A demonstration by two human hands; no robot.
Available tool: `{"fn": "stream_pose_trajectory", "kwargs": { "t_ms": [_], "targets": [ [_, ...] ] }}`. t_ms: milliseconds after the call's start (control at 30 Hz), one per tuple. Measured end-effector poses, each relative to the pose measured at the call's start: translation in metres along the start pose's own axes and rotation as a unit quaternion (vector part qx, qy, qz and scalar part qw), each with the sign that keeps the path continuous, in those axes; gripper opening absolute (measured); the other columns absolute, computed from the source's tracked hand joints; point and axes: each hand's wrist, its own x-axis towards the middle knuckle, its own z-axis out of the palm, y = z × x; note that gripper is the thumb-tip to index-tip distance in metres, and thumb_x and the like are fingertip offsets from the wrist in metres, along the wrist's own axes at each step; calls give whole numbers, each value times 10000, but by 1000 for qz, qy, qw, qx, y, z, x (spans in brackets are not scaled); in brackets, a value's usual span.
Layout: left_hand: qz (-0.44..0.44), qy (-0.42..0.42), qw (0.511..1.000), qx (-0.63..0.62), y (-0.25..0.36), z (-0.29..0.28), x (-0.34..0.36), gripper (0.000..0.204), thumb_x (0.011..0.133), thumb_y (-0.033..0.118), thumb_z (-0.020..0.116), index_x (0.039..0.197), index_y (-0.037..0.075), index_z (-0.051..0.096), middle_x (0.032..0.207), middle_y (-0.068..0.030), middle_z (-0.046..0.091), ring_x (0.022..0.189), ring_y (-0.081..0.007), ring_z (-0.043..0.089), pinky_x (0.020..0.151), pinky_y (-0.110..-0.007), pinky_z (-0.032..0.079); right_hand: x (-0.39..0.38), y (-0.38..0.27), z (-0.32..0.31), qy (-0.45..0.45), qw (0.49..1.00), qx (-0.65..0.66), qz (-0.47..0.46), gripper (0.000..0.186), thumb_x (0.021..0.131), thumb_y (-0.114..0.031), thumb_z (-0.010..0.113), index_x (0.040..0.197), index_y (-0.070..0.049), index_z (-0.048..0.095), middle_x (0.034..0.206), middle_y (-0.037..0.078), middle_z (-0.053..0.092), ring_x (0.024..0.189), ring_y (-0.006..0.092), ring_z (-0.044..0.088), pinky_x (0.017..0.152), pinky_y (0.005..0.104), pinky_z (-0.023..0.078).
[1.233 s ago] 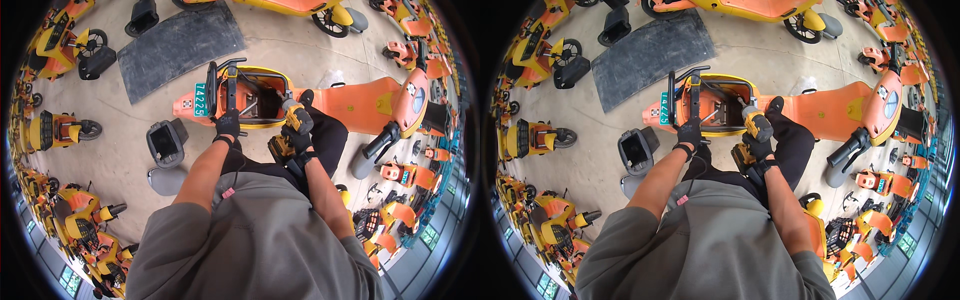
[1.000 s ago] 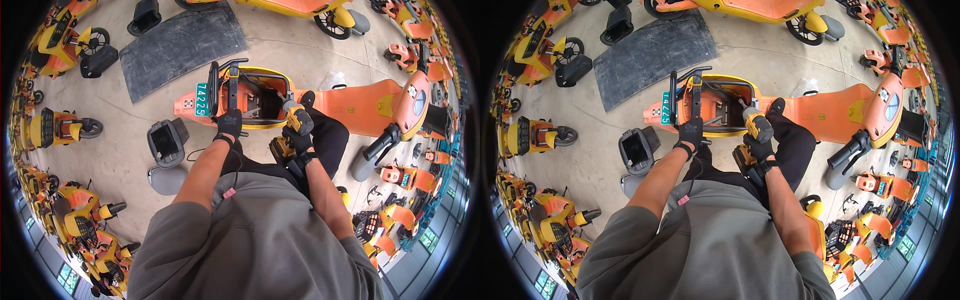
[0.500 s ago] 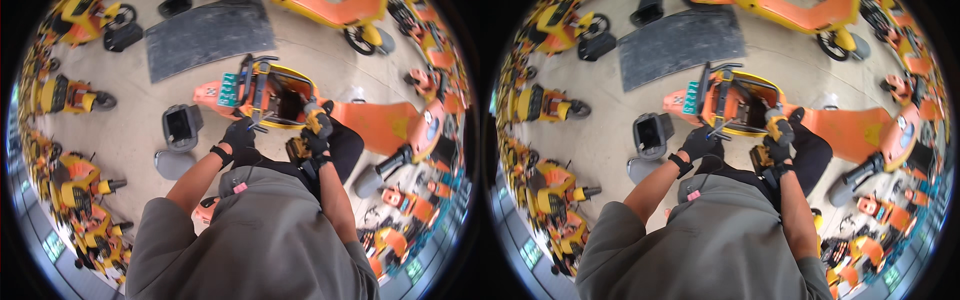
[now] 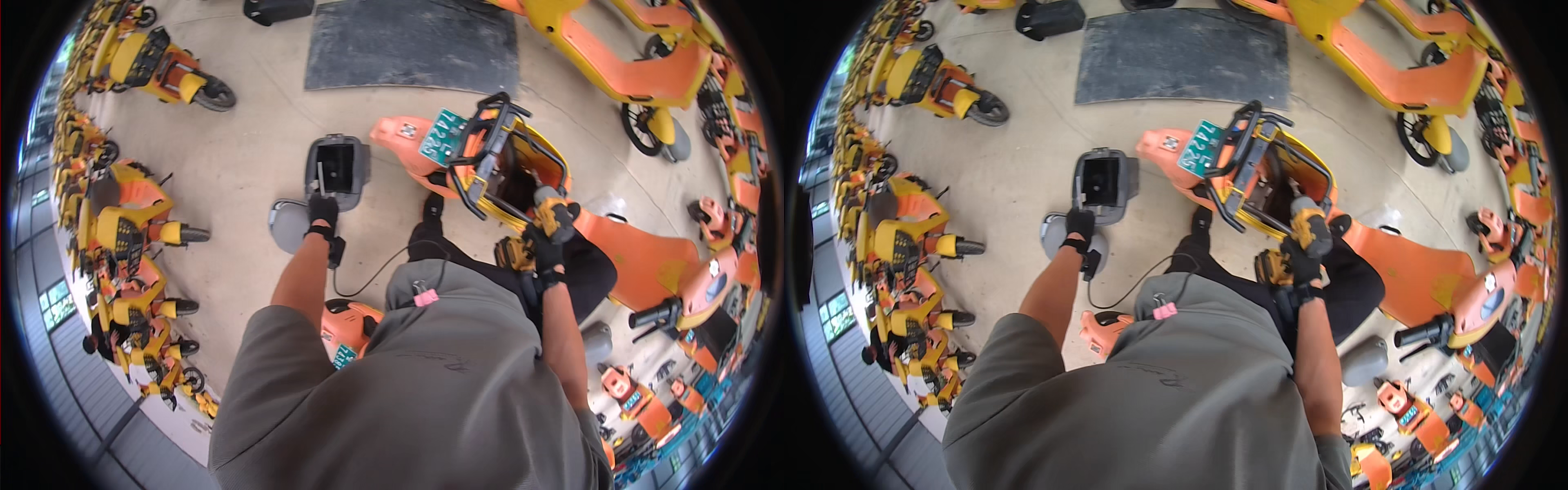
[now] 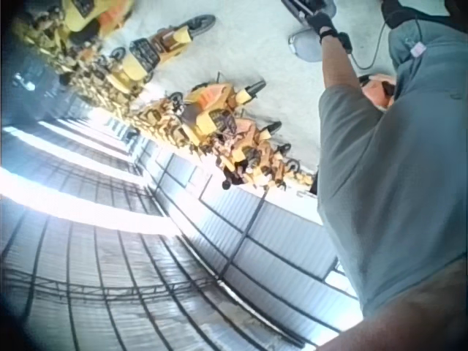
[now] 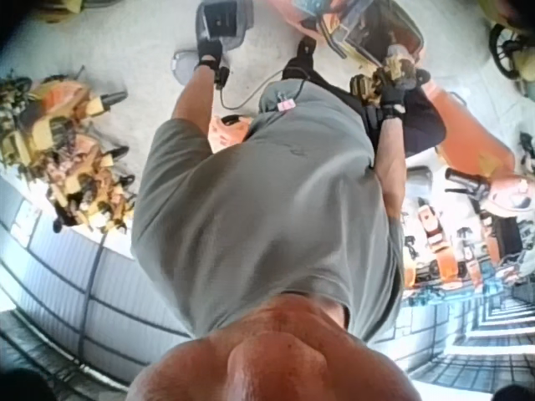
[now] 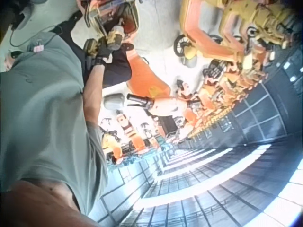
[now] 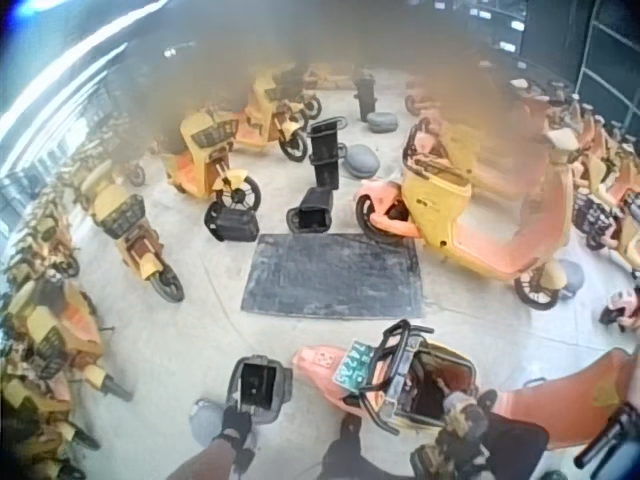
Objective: The person uses a power drill and a screwdriver to remove and replace components inside the seat compartment of an orange scooter, then uses shears to cut a plastic tie on the rear license plate area.
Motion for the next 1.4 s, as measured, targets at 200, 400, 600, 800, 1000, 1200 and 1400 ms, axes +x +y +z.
{"fn": "stream_pose_trajectory", "kwargs": {
  "t_ms": [200, 400, 600, 800, 1000, 1200, 1400],
  "targets": [
    [-179, -327, 810, -453, 175, -23, 30, 149, 838, 180, 504, 891, 54, 563, 678, -68, 580, 542, -148, 551, 450, -309, 422, -5, -6, 18, -45, 988, -118, -92, 322, 729, -129, 721, 1013, -46, 594, 925, 49, 617, 845, 154, 591, 734, 292, 488],
    [143, -294, 880, -344, 374, -56, 48, 356, 869, 347, 495, 1015, 37, 594, 877, -127, 624, 814, -275, 586, 732, -328, 443, 7, -33, 42, -96, 817, -410, -393, 370, 740, -195, 668, 1057, -31, 568, 1036, 127, 604, 925, 279, 586, 808, 341, 469],
    [207, -347, 882, -243, 423, -73, 42, 670, 767, 488, 559, 1270, 63, 435, 1215, -225, 500, 1092, -332, 512, 917, -378, 407, -5, -52, 66, -100, 865, -474, -127, 328, 694, -227, 632, 967, -48, 604, 942, 158, 639, 917, 322, 595, 778, 364, 475],
    [154, -284, 914, -247, 432, -54, 34, 534, 791, 339, 528, 1279, 138, 448, 1157, -166, 556, 1072, -324, 526, 921, -396, 412, 19, -45, 57, -123, 859, -484, -112, 298, 686, -253, 633, 917, -65, 622, 883, 165, 643, 876, 329, 607, 736, 381, 484],
    [145, -279, 914, -258, 429, -41, 37, 501, 776, 334, 545, 1245, 167, 492, 1122, -166, 581, 1039, -340, 543, 900, -397, 429, 16, -83, 78, -150, 868, -474, 17, 258, 689, -204, 643, 868, -22, 603, 780, 142, 642, 718, 267, 620, 641, 353, 483],
    [167, -309, 913, -207, 429, -35, 38, 503, 791, 346, 526, 1252, 152, 476, 1137, -164, 572, 1042, -338, 544, 908, -391, 425, 19, -92, 79, -155, 896, -409, 73, 219, 687, -167, 654, 825, -6, 601, 676, 103, 614, 584, 204, 589, 568, 341, 474],
    [153, -282, 922, -218, 429, -35, 33, 496, 803, 387, 518, 1213, 109, 495, 1158, -158, 562, 1042, -322, 548, 903, -383, 425, 31, -109, 81, -218, 813, -538, -48, 336, 662, -191, 655, 958, -40, 602, 893, 161, 645, 862, 314, 612, 745, 362, 482]
  ]
}}
